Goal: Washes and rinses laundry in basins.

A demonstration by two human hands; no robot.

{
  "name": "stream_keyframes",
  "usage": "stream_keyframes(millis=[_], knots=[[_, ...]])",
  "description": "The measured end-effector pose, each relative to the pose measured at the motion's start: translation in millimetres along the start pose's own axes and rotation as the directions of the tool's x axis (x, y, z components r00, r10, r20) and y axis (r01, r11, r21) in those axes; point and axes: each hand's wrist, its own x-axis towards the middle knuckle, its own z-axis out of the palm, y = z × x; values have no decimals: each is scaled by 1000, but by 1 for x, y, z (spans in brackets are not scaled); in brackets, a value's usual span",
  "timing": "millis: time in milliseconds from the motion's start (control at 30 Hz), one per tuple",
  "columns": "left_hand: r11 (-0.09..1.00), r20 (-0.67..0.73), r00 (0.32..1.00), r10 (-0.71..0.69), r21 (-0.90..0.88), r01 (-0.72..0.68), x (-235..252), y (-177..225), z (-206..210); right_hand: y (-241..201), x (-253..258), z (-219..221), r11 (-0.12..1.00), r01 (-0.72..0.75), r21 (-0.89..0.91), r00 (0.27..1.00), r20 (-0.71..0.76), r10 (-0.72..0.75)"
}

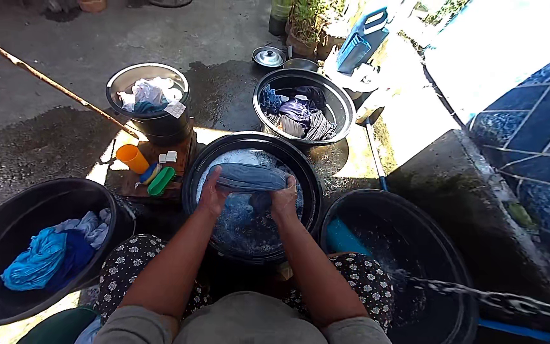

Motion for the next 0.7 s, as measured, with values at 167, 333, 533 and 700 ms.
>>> stream_keyframes(millis=[167, 333, 533, 700], knots=[[969, -95, 969, -228, -117, 217, 2, -51, 3, -24, -20, 49, 985, 58, 160, 989, 122, -78], [890, 10, 994, -113, -444, 105, 10, -37, 11, 10, -29, 35, 984, 98, 152, 982, 147, -120], [989, -12, 1000, 20, -145, -21, 22, -34, -1, 65, -41, -26, 890, -438, 128, 804, 498, 324], [994, 244, 964, -111, 44, 103, -1, -44, 12, 57, -10, -13, 554, -720, 418, 694, 446, 565]])
